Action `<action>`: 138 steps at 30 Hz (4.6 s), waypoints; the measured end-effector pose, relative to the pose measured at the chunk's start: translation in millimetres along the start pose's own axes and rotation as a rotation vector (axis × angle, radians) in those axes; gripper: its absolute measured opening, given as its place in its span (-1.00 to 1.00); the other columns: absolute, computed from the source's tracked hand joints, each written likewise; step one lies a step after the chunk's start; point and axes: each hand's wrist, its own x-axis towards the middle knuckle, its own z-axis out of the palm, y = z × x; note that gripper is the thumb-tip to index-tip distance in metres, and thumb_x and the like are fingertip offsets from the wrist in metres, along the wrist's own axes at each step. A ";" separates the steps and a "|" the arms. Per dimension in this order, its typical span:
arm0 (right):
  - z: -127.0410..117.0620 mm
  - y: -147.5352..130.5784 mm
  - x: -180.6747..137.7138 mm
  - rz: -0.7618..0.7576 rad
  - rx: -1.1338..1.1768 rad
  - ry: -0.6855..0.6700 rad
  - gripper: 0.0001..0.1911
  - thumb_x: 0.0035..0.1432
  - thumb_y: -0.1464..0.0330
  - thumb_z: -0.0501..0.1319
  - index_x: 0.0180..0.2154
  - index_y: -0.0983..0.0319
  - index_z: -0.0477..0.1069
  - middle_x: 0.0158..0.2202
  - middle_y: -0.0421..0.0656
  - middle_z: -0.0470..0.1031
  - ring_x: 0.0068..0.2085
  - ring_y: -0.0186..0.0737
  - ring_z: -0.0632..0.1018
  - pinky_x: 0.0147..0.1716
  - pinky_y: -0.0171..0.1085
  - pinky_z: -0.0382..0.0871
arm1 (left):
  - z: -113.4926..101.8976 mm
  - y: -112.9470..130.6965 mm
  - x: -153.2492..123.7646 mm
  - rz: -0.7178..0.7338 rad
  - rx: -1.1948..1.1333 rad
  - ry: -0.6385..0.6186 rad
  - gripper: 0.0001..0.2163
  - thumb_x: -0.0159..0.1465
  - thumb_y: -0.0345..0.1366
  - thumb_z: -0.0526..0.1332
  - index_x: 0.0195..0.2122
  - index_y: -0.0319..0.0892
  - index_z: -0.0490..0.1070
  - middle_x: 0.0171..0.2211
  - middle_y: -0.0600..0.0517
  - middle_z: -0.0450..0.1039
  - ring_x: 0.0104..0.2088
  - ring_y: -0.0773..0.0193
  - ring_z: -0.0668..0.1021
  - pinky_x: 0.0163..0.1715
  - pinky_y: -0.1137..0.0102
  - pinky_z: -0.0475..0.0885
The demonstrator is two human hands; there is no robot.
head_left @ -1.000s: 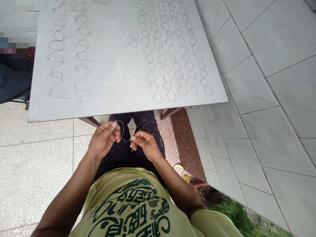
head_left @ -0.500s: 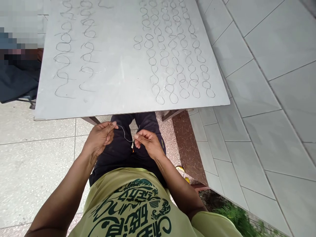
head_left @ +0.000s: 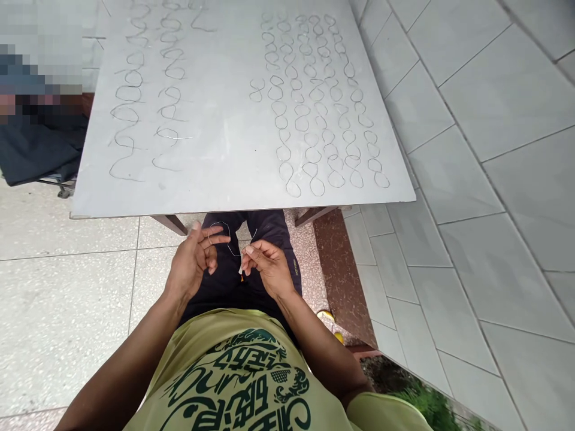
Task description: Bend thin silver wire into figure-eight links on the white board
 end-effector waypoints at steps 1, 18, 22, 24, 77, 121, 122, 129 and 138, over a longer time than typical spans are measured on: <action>1.6 1.8 -0.5 0.000 0.027 0.015 -0.78 0.21 0.20 0.41 -0.32 0.22 0.58 -0.45 -0.19 0.59 -0.49 -0.31 0.53 -0.52 -0.34 0.40 | 1.9 -3.8 -2.6 0.005 -0.005 0.005 -0.47 0.30 0.12 0.28 0.01 -0.28 0.54 -0.11 -0.23 0.62 -0.63 0.46 0.36 -0.70 0.49 0.27; 11.1 15.0 -0.2 0.067 0.057 0.107 -0.67 0.13 0.09 0.43 -0.32 0.20 0.47 -0.47 -0.17 0.62 -0.52 -0.25 0.60 -0.62 -0.36 0.43 | 8.4 -25.0 -9.0 0.188 0.218 0.030 -0.71 0.23 -0.11 0.44 -0.15 -0.20 0.63 -0.32 -0.02 0.63 -0.47 0.32 0.57 -0.39 0.38 0.54; 11.1 14.3 2.2 0.090 0.027 0.121 -0.66 0.10 0.11 0.45 -0.36 0.22 0.48 -0.49 -0.15 0.63 -0.54 -0.24 0.61 -0.63 -0.36 0.42 | 7.9 -24.5 -10.9 0.224 0.364 0.039 -0.71 0.24 -0.09 0.42 -0.15 -0.19 0.64 -0.35 0.00 0.62 -0.47 0.32 0.58 -0.38 0.39 0.56; 12.6 13.7 2.3 0.075 0.029 0.140 -0.66 0.09 0.12 0.46 -0.38 0.23 0.48 -0.49 -0.14 0.63 -0.54 -0.24 0.61 -0.62 -0.35 0.42 | 7.1 -24.6 -12.0 0.235 0.390 0.039 -0.72 0.25 -0.09 0.41 -0.15 -0.19 0.65 -0.35 0.00 0.62 -0.46 0.31 0.59 -0.36 0.39 0.56; -0.9 -2.5 8.3 -0.129 -0.194 -0.040 -0.74 0.27 0.14 0.34 -0.30 0.19 0.64 -0.38 -0.11 0.68 -0.44 -0.20 0.62 -0.38 -0.20 0.48 | 8.1 -18.1 -12.0 0.637 0.881 0.174 -0.83 0.40 -0.22 0.21 -0.15 -0.09 0.60 -0.29 -0.02 0.60 -0.27 0.19 0.60 -0.17 0.35 0.45; -13.5 -5.3 19.2 -0.065 -0.105 -0.115 -0.64 0.28 0.06 0.33 -0.23 0.23 0.67 -0.39 -0.08 0.68 -0.43 -0.18 0.64 -0.46 -0.25 0.46 | 13.6 -25.2 -16.4 0.626 0.627 0.192 -0.87 0.37 -0.25 0.29 -0.16 -0.12 0.62 -0.37 0.05 0.60 -0.48 0.34 0.59 -0.44 0.44 0.52; -12.0 -5.0 19.2 -0.038 -0.075 -0.090 -0.63 0.26 0.06 0.34 -0.27 0.24 0.66 -0.41 -0.08 0.67 -0.46 -0.20 0.63 -0.49 -0.27 0.45 | 13.1 -25.5 -16.1 0.645 0.660 0.198 -0.87 0.37 -0.25 0.29 -0.17 -0.12 0.62 -0.36 0.05 0.60 -0.46 0.33 0.61 -0.42 0.44 0.52; -4.9 -1.3 18.9 0.161 0.055 -0.004 -0.58 0.13 0.04 0.44 -0.36 0.31 0.63 -0.47 -0.06 0.66 -0.55 -0.26 0.60 -0.64 -0.37 0.37 | 17.5 -23.4 -11.6 0.489 0.500 0.206 -0.83 0.32 -0.15 0.35 -0.27 -0.14 0.62 -0.47 0.08 0.54 -0.54 0.35 0.52 -0.52 0.45 0.45; 6.2 -6.5 13.8 0.080 -0.049 -0.013 -0.58 0.21 0.03 0.37 -0.36 0.30 0.61 -0.48 -0.04 0.67 -0.55 -0.20 0.63 -0.63 -0.33 0.42 | 12.1 -32.4 -2.3 0.577 0.566 0.329 -0.81 0.30 -0.13 0.36 -0.38 -0.12 0.58 -0.52 0.09 0.48 -0.52 0.32 0.43 -0.47 0.42 0.34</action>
